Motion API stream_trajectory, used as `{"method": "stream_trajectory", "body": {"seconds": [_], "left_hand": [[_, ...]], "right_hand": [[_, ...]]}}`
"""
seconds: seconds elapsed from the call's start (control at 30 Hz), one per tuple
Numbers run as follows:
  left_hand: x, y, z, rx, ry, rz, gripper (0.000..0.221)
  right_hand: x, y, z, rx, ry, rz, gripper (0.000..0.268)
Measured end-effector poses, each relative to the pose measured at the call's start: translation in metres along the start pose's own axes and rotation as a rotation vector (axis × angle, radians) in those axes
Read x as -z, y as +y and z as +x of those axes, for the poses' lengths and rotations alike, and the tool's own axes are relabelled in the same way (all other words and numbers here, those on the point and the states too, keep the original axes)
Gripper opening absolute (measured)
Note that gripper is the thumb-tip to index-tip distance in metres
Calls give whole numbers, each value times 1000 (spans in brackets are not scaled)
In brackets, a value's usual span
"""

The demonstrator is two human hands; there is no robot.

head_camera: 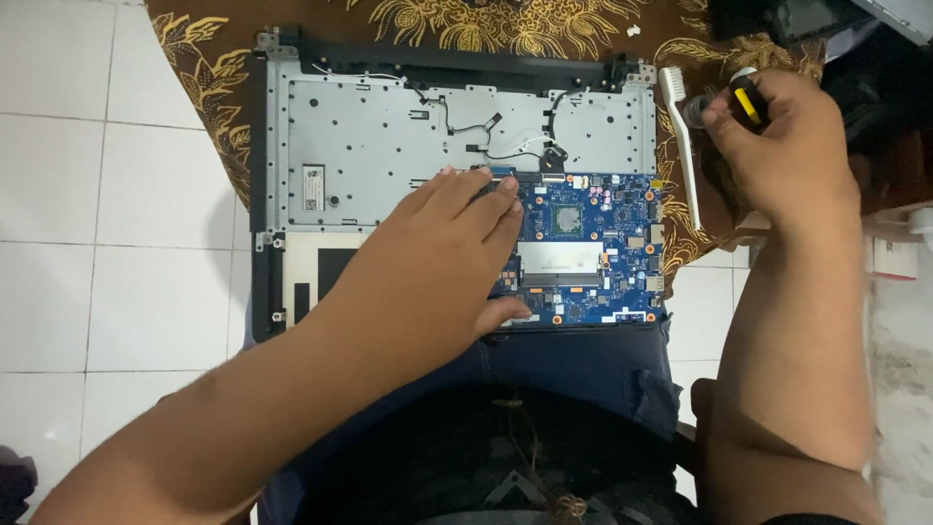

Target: Reconnecting internal ribbon cables and components to a laptop motherboard during reassembly.

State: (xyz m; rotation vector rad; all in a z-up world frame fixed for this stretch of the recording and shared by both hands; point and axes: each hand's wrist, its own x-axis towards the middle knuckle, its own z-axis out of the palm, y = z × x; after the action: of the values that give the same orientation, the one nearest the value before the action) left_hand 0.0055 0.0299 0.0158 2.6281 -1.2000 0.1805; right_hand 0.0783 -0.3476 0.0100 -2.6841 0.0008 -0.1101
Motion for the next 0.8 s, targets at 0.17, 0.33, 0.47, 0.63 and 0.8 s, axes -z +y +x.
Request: {"method": "stream_trajectory", "body": {"seconds": [0.17, 0.33, 0.47, 0.63, 0.8], "left_hand": [[0, 0, 0, 6, 7, -7, 89], [0, 1, 0, 6, 10, 18, 90], [4, -2, 0, -3, -3, -10, 87], [18, -11, 3, -7, 40, -172, 62], [11, -10, 3, -3, 110, -65, 56]], "right_hand": [[-1, 5, 0, 8, 65, -27, 16], [-2, 2, -3, 122, 133, -5, 4], [0, -4, -12, 256, 252, -18, 13], [4, -45, -37, 515, 290, 11, 9], [3, -3, -16, 390, 301, -149, 19]]}}
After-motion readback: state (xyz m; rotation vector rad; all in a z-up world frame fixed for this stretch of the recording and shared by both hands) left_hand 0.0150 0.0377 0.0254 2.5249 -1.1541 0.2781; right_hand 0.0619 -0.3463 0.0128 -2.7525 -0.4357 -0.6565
